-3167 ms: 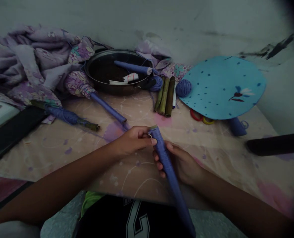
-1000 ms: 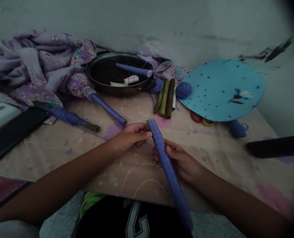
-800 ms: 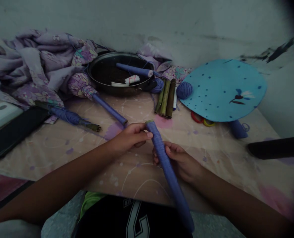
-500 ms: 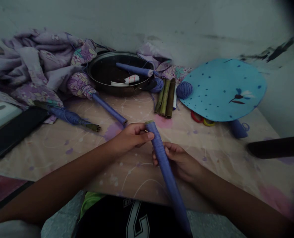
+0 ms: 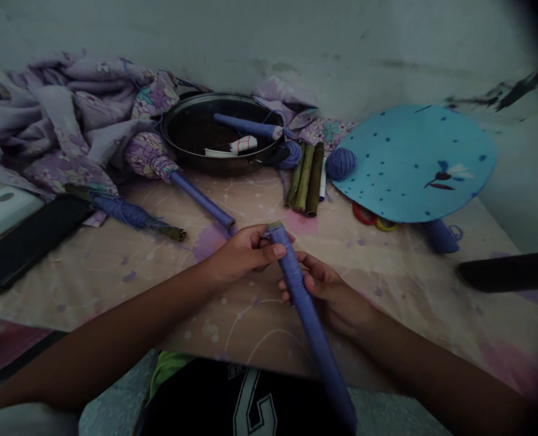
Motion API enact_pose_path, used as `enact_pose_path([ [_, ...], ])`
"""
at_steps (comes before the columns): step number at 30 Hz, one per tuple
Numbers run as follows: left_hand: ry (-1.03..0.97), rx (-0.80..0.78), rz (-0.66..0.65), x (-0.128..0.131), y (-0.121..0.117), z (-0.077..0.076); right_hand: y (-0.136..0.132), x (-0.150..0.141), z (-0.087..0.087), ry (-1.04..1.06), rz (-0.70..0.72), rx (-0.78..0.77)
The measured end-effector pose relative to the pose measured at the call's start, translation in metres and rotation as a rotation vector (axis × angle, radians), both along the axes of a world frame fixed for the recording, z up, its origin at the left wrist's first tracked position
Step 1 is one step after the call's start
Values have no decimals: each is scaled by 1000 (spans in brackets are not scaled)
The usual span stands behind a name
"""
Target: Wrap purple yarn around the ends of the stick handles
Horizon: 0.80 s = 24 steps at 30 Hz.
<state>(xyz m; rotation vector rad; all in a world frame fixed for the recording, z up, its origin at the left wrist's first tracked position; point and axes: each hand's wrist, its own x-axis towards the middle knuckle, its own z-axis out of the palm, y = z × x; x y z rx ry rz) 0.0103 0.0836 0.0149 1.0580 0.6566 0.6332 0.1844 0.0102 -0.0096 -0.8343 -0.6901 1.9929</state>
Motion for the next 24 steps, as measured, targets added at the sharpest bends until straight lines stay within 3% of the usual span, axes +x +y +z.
enact_pose_path([
  [9, 8, 15, -48, 1, 3, -7, -4, -3, 2, -75, -33, 62],
  [16, 55, 16, -54, -1, 7, -11, -3, -3, 2, 0, -74, -49],
  [24, -4, -27, -22, 3, 3, -7, -4, -3, 1, -36, -94, 7],
])
